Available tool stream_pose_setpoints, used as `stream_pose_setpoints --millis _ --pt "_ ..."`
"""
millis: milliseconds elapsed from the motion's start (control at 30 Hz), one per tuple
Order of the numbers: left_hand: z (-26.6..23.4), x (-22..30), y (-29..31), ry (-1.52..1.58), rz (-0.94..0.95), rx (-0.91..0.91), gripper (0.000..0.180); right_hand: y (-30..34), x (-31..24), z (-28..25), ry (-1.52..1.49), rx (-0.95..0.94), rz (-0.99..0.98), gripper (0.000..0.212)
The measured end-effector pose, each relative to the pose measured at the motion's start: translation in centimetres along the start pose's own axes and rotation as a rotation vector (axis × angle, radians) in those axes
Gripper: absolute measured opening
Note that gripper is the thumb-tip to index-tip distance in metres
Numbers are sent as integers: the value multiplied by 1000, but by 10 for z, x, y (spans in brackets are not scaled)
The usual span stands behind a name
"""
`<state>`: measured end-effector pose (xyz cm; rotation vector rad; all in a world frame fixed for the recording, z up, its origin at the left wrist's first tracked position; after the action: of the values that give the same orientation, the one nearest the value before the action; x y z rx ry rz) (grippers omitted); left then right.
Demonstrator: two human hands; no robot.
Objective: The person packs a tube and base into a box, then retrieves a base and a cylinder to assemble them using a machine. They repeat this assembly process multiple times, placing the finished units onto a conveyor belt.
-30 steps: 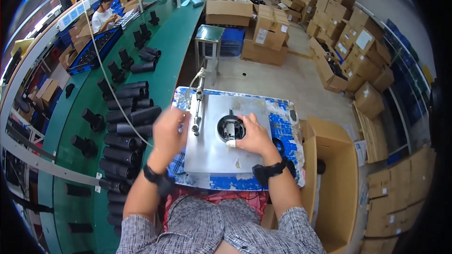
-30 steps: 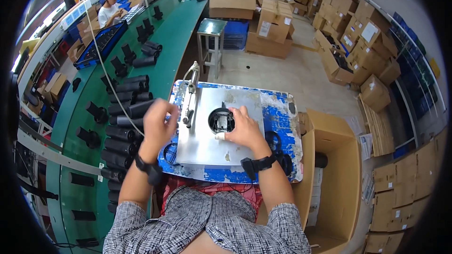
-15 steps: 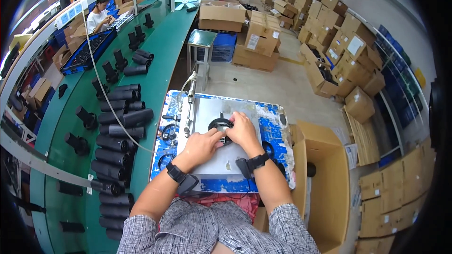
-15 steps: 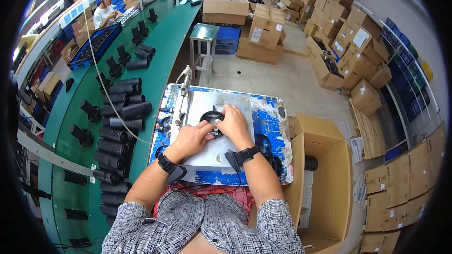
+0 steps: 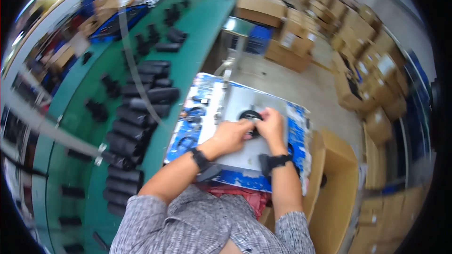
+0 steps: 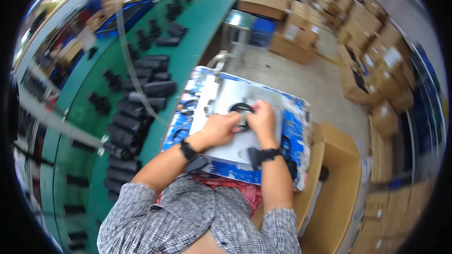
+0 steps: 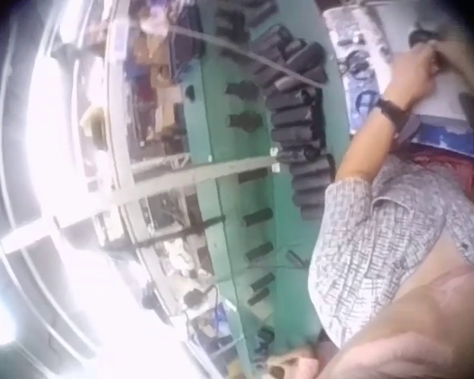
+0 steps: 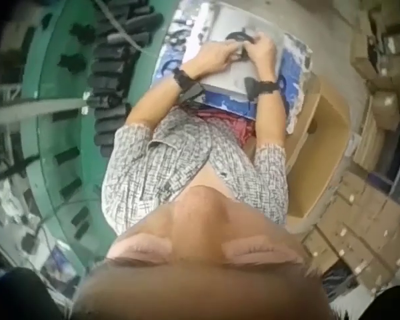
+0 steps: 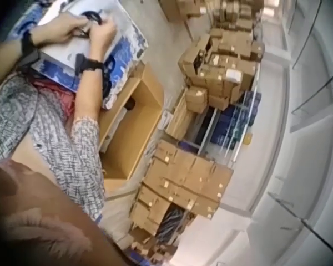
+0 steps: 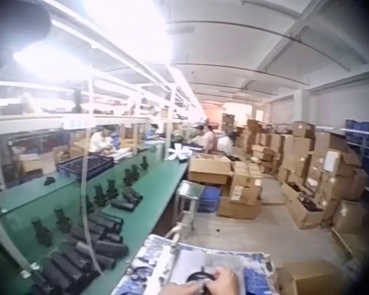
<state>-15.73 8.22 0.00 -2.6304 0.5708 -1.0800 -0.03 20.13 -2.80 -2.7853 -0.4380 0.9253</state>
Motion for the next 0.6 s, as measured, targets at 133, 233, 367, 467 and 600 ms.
stream_pose_setpoints --millis 133,233,367,467,600 --pt "-6 -3 5 23 -44 -35 33 -2 -5 -3 13 -132 34 29" --pt "-24 7 25 174 11 40 53 -9 19 14 40 -182 -8 37" --pt "-135 63 133 -120 187 410 63 29 -2 -27 -266 -204 -44 45" --pt "-229 57 264 -470 -20 995 11 92 40 -80 -388 63 19 30" --pt "-344 -39 452 -774 -923 1179 39 133 69 -70 -644 15 131 15"
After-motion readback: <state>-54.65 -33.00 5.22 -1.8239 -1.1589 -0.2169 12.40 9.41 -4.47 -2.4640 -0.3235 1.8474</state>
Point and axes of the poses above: each hand's wrist, its own y-axis away from the middle knuckle, its own z-axis out of the palm, x = y × z, the point moved 6 cm from there along -y, towards the middle knuckle, and after that the axes turned 8 degrees about y, right-handed, at the moved point
